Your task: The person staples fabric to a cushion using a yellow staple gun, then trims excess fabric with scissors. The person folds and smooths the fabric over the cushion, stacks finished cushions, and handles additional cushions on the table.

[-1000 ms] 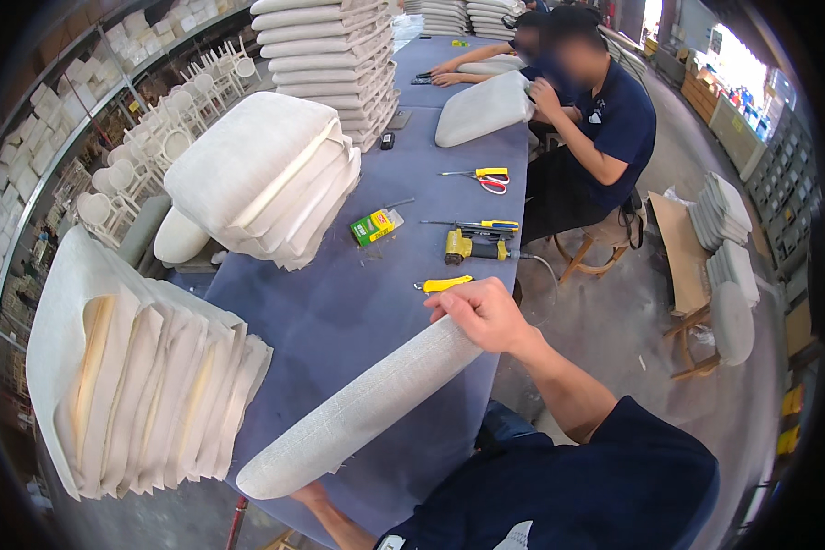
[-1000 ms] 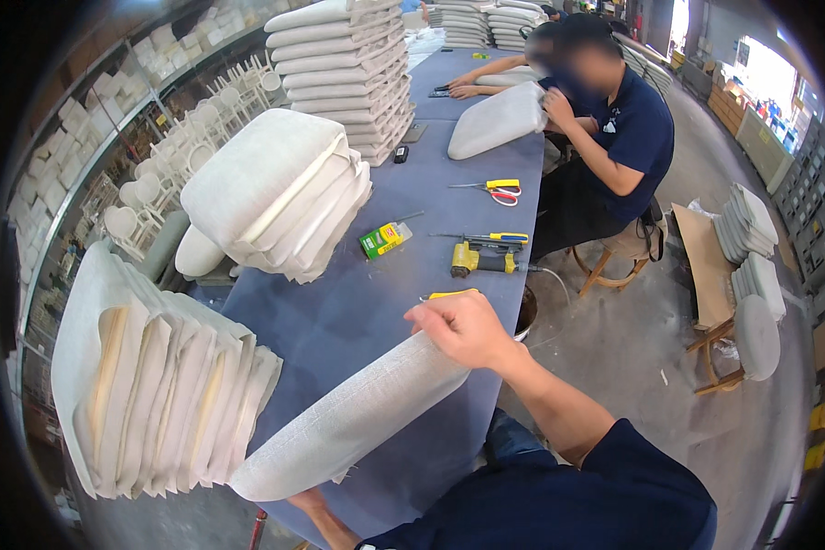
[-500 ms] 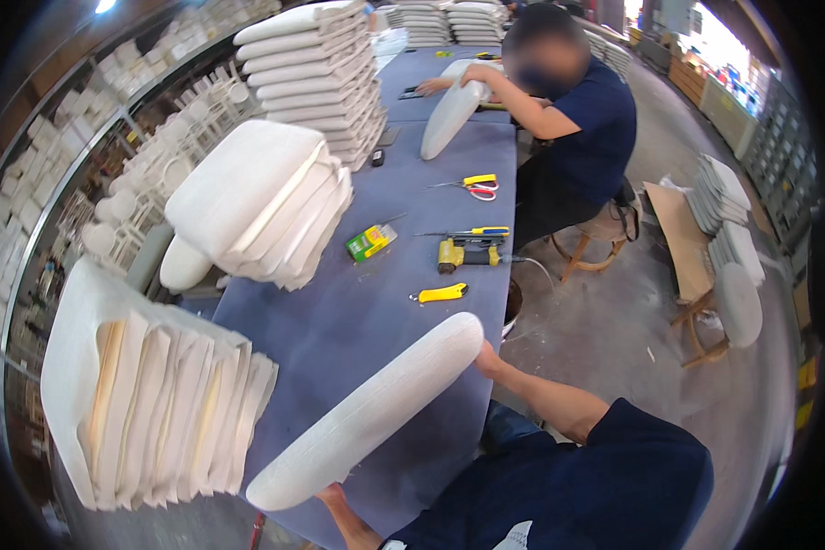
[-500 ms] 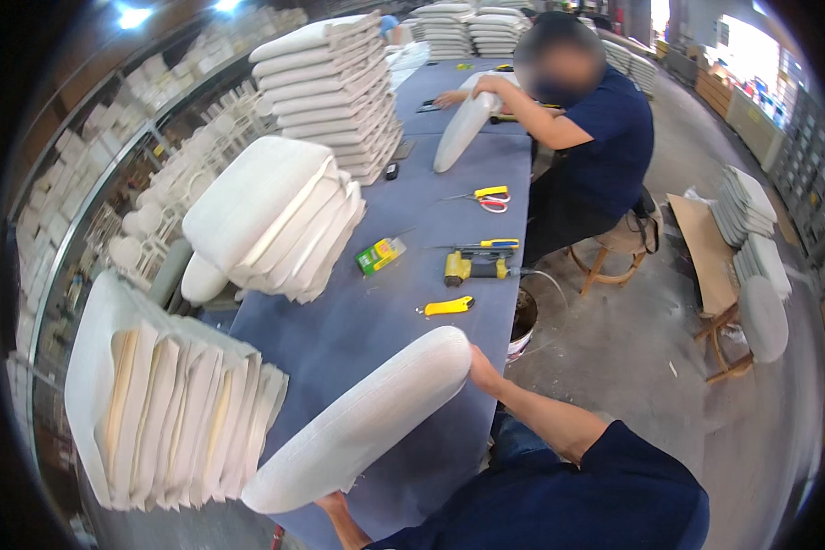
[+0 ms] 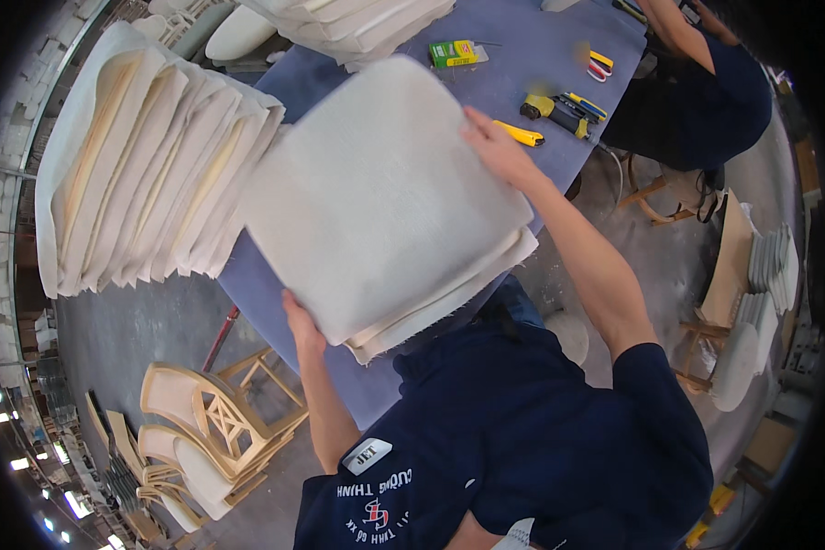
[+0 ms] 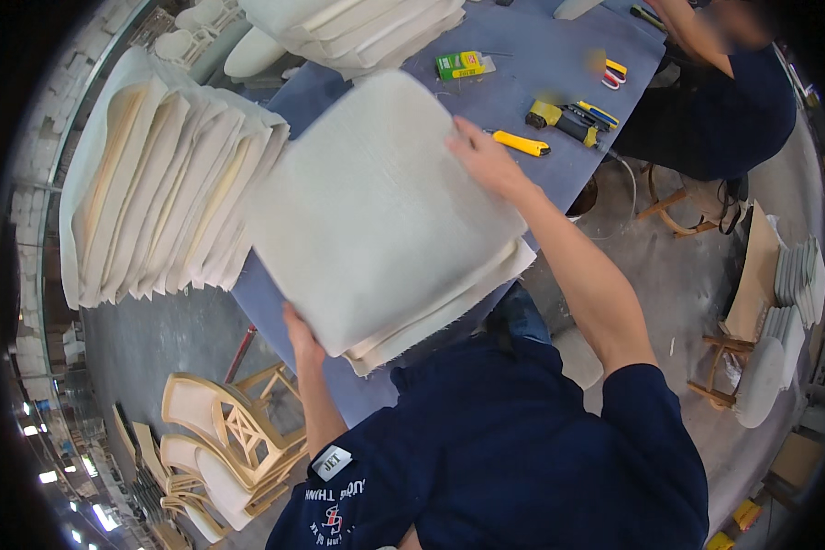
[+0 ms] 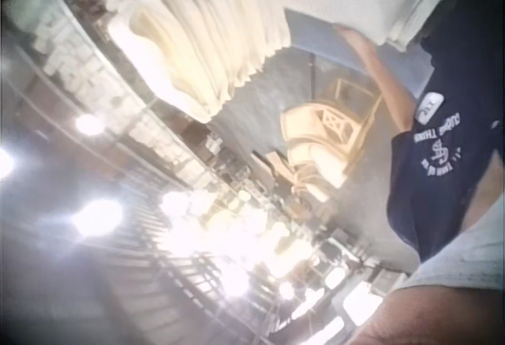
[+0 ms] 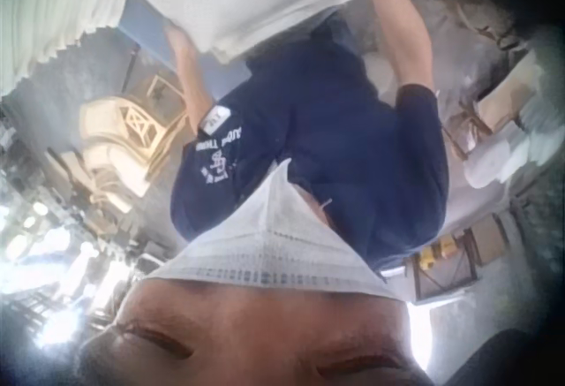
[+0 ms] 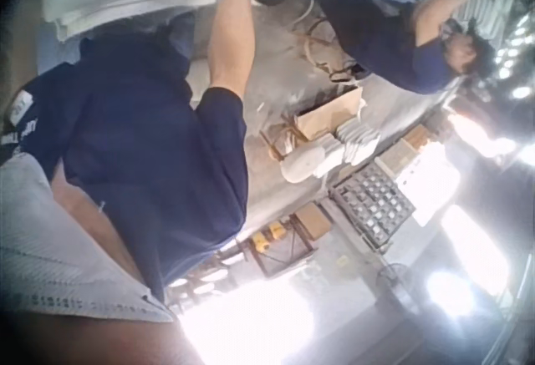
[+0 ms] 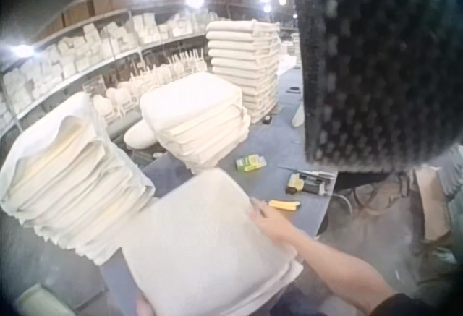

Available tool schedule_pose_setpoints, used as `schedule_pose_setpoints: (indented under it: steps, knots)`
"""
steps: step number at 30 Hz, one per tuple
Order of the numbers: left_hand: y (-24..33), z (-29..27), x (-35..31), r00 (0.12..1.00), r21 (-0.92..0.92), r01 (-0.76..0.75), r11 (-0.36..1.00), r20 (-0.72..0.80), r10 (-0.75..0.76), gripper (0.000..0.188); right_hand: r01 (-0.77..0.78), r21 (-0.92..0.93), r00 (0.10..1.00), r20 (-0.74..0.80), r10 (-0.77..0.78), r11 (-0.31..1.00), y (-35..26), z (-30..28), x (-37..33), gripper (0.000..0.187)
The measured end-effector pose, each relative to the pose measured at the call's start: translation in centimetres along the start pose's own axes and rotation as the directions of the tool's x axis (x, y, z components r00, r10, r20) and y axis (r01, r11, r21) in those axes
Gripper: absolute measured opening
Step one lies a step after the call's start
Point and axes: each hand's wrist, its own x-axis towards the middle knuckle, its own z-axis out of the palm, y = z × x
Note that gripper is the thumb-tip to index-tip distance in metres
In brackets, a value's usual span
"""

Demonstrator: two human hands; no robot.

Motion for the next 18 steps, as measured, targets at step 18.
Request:
schedule_pose_setpoints:
  steps: [18]
  knots:
    - [-7.3,1.4,-8.4,0.884,-0.017,0.459,0.888,0.116,-0.454,0.077,-0.866,0.43,0.482,0.586,0.652,0.253,11.4,5.5,-25.0,0.06]
